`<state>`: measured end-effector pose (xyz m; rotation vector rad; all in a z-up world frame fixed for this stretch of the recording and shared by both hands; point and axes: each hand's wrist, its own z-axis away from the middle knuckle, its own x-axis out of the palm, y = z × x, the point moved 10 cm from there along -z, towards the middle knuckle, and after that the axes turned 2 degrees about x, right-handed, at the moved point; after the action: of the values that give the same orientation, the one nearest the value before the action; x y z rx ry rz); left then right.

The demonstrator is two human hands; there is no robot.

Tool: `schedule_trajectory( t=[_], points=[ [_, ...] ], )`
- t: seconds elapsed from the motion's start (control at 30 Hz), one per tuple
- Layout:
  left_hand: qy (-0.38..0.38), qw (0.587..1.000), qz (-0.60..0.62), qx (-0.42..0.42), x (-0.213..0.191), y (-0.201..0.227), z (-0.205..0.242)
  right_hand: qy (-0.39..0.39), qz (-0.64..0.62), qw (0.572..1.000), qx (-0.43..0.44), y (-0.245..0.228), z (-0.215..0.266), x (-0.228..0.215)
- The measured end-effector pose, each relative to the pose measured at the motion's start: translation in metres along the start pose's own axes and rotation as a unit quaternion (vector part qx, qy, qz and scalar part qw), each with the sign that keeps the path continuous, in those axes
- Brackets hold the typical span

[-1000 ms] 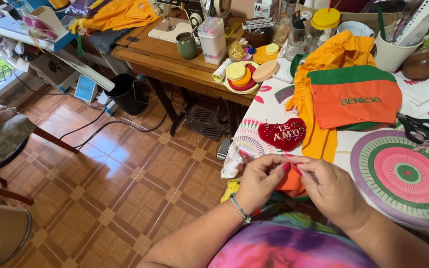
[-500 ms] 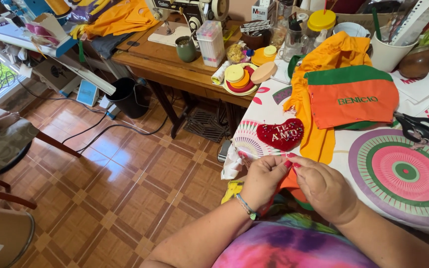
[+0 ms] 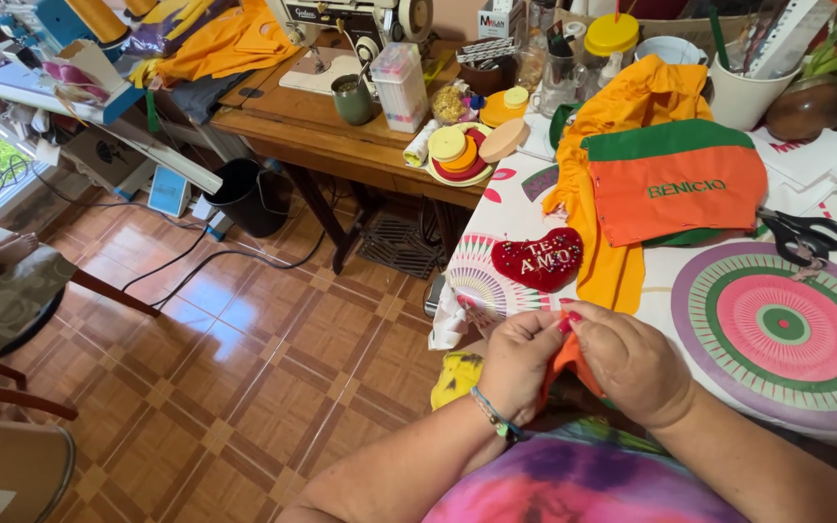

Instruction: Folding and organizing small personalized fabric items on a sewing workspace.

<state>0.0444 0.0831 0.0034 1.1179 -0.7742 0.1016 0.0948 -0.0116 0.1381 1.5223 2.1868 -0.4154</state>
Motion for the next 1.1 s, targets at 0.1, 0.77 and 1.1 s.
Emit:
schedule_trajectory(
  t=[0.1,0.77,1.1],
  points=[
    [-0.012,0.999,-0.028,0.02,0.012,0.01,0.01,-0.007,-0.011,0.999,0.046,0.014,0.015,0.005],
    [-0.181,0.915,-0.283,0.225,0.04,0.066,0.037,-0.059,-0.378,0.782,0.493,0.082,0.027,0.005],
    [-0.207,0.863,-0.335,0.316,0.049,0.087,0.049,-0.018,-0.424,0.724,0.544,0.075,0.052,0.015]
  ],
)
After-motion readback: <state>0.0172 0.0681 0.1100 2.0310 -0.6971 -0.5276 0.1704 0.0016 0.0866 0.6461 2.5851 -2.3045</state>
